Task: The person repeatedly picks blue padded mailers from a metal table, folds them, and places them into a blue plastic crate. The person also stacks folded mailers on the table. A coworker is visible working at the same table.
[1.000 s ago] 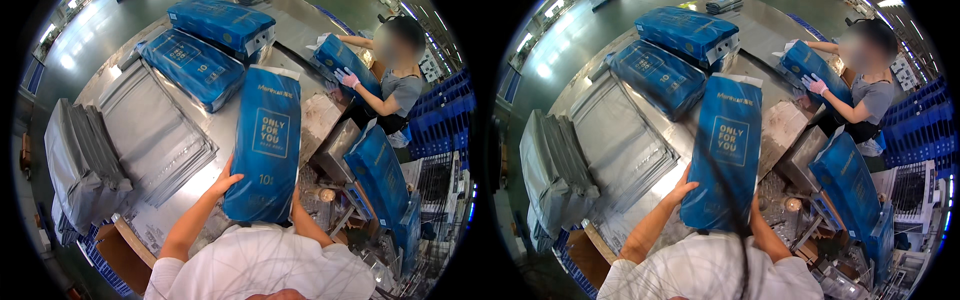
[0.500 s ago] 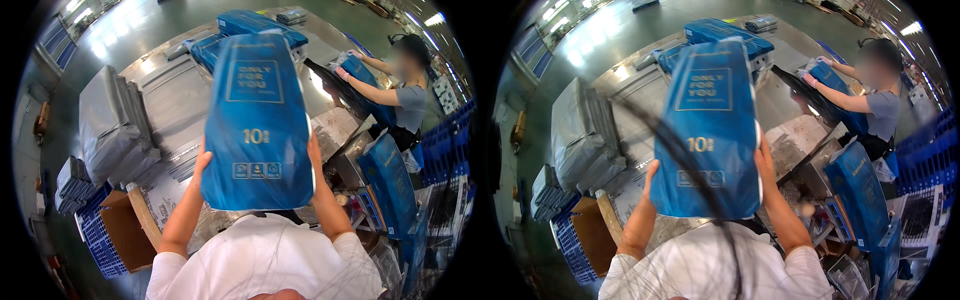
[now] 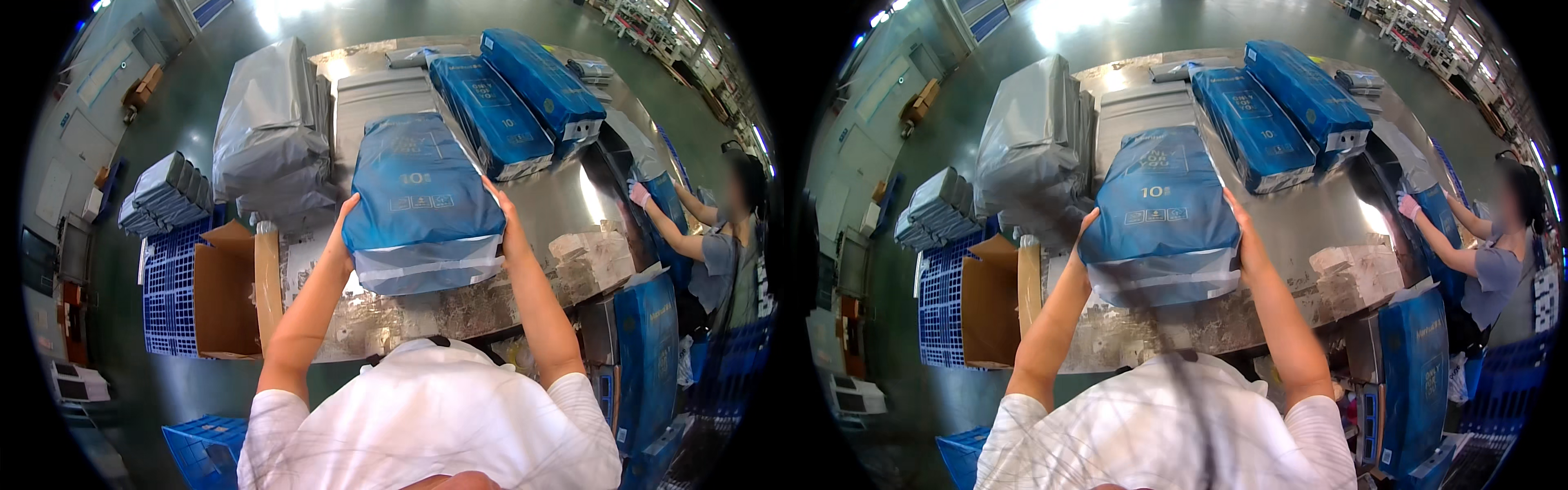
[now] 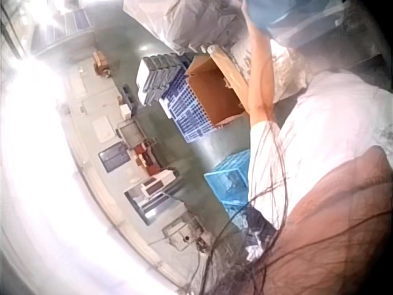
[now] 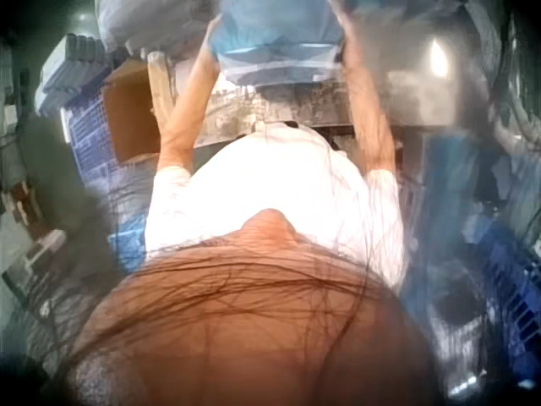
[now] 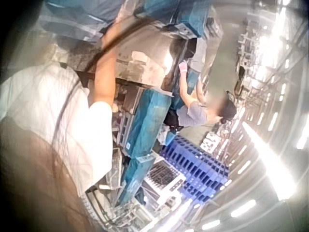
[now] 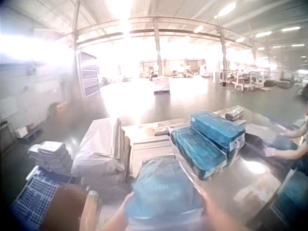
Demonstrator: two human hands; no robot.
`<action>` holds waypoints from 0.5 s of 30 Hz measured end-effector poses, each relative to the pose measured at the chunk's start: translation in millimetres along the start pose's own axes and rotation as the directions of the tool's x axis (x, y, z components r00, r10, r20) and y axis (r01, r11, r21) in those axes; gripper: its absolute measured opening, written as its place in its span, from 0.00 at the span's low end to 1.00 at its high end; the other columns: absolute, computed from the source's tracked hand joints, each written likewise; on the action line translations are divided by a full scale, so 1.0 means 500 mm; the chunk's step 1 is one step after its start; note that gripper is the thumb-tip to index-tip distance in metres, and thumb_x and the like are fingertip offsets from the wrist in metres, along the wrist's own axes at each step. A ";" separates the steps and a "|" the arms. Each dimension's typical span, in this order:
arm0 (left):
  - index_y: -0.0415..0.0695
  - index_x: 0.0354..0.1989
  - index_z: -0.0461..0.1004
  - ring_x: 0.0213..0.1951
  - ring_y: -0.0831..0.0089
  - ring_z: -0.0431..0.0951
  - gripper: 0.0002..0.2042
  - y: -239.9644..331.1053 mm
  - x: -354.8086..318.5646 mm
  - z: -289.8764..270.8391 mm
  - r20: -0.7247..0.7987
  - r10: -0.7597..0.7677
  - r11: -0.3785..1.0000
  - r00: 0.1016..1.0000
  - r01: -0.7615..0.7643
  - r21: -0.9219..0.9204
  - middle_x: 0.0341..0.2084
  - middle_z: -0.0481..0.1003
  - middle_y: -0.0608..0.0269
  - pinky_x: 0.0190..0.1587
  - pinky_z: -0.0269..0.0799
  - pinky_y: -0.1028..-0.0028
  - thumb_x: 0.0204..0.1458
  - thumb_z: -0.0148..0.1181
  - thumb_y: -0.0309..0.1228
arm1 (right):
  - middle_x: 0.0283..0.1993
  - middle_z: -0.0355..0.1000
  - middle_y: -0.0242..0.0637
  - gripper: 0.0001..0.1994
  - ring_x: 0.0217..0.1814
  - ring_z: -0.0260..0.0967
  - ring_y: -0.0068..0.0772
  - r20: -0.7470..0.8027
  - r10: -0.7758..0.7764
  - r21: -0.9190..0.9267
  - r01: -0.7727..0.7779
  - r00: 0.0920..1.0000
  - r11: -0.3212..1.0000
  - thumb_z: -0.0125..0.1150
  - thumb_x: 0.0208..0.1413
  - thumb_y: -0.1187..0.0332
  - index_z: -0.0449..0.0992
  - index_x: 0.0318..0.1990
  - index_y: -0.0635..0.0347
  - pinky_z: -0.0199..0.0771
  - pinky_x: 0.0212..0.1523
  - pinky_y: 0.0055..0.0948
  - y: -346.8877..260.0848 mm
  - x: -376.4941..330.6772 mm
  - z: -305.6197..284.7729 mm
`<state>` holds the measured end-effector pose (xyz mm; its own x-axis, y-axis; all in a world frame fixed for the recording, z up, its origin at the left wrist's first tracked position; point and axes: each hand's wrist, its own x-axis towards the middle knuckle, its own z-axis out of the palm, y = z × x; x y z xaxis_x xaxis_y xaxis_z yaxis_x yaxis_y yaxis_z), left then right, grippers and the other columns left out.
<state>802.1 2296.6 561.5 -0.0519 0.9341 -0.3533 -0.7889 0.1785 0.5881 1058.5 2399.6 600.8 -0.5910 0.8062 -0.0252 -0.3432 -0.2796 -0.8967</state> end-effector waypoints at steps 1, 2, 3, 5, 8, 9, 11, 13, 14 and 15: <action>0.42 0.58 0.58 0.50 0.61 0.69 0.33 -0.011 -0.002 0.010 -0.027 0.054 0.998 0.998 -0.054 0.014 0.53 0.65 0.52 0.52 0.66 0.65 0.49 0.50 0.53 | 0.63 0.53 0.42 0.31 0.63 0.54 0.36 0.033 -0.030 -0.024 0.031 0.999 0.999 0.36 0.58 0.47 0.52 0.63 0.60 0.54 0.61 0.32 0.007 0.002 -0.011; 0.41 0.58 0.58 0.50 0.61 0.69 0.33 -0.018 -0.002 0.005 -0.005 0.039 0.999 0.999 -0.039 -0.014 0.52 0.65 0.53 0.53 0.66 0.65 0.49 0.49 0.54 | 0.63 0.53 0.42 0.32 0.63 0.54 0.36 0.003 -0.017 -0.036 0.017 1.000 0.999 0.36 0.58 0.46 0.52 0.63 0.60 0.54 0.61 0.32 0.015 0.000 -0.015; 0.41 0.58 0.58 0.50 0.61 0.69 0.34 -0.017 0.000 0.005 0.023 0.027 0.999 0.999 -0.026 -0.035 0.52 0.65 0.53 0.53 0.66 0.65 0.49 0.49 0.54 | 0.63 0.53 0.42 0.33 0.63 0.54 0.37 -0.028 -0.013 -0.048 0.011 1.000 0.999 0.36 0.57 0.45 0.52 0.63 0.60 0.54 0.61 0.32 0.018 0.000 -0.018; 0.41 0.59 0.56 0.51 0.60 0.68 0.36 -0.012 0.004 -0.001 0.088 -0.010 0.997 0.996 0.016 -0.072 0.51 0.65 0.53 0.53 0.66 0.63 0.48 0.52 0.55 | 0.63 0.53 0.42 0.34 0.62 0.54 0.37 -0.180 0.125 0.063 -0.116 0.976 0.991 0.38 0.56 0.45 0.53 0.63 0.60 0.55 0.60 0.32 0.035 0.015 -0.042; 0.43 0.60 0.54 0.51 0.58 0.67 0.36 -0.024 0.018 -0.032 -0.062 -0.052 0.979 0.997 0.063 0.195 0.53 0.64 0.51 0.52 0.66 0.62 0.46 0.57 0.49 | 0.62 0.54 0.42 0.34 0.61 0.55 0.36 -0.253 0.436 0.275 -0.368 0.864 0.888 0.44 0.54 0.45 0.53 0.62 0.60 0.57 0.58 0.33 0.074 0.045 -0.066; 0.42 0.62 0.49 0.51 0.59 0.67 0.39 -0.042 0.043 -0.080 -0.124 -0.035 0.961 0.992 0.068 0.270 0.53 0.63 0.49 0.51 0.67 0.63 0.44 0.61 0.43 | 0.62 0.55 0.41 0.34 0.61 0.55 0.36 -0.153 0.456 0.197 -0.426 0.876 0.883 0.48 0.53 0.46 0.53 0.62 0.60 0.58 0.57 0.33 0.084 0.032 -0.050; 0.41 0.64 0.42 0.52 0.62 0.66 0.42 -0.068 0.022 -0.032 -0.245 0.185 0.864 0.951 -0.039 0.503 0.53 0.61 0.48 0.51 0.66 0.66 0.43 0.62 0.38 | 0.59 0.58 0.41 0.32 0.58 0.58 0.35 -0.034 0.450 0.190 -0.436 0.893 0.880 0.52 0.52 0.49 0.56 0.60 0.60 0.61 0.55 0.33 0.137 -0.010 -0.069; 0.40 0.63 0.46 0.54 0.63 0.64 0.42 -0.082 -0.016 0.010 -0.059 0.377 0.707 0.924 -0.246 0.663 0.54 0.60 0.48 0.53 0.62 0.67 0.39 0.64 0.32 | 0.53 0.65 0.41 0.27 0.51 0.64 0.36 0.021 0.479 0.397 -0.447 0.877 0.801 0.53 0.52 0.53 0.62 0.55 0.60 0.64 0.52 0.34 0.204 -0.045 -0.110; 0.39 0.62 0.48 0.55 0.61 0.63 0.42 -0.091 -0.040 0.022 0.016 0.466 0.634 0.884 -0.346 0.691 0.55 0.60 0.47 0.55 0.60 0.67 0.38 0.64 0.34 | 0.51 0.66 0.41 0.26 0.50 0.66 0.37 0.059 0.527 0.466 -0.490 0.848 0.736 0.52 0.52 0.53 0.63 0.54 0.60 0.66 0.51 0.36 0.230 -0.064 -0.126; 0.41 0.62 0.49 0.56 0.59 0.61 0.42 -0.092 -0.070 0.026 0.067 0.506 0.520 0.860 -0.366 0.772 0.55 0.58 0.46 0.56 0.57 0.66 0.38 0.64 0.35 | 0.49 0.68 0.42 0.26 0.50 0.66 0.40 0.075 0.560 0.467 -0.525 0.825 0.712 0.51 0.52 0.53 0.63 0.54 0.60 0.68 0.50 0.38 0.208 -0.089 -0.101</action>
<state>848.1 2259.6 556.5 -0.4027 0.9144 0.0425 0.0820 -0.0102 0.9966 1086.0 2361.1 486.2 -0.7345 0.4699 -0.4896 -0.2750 -0.8657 -0.4183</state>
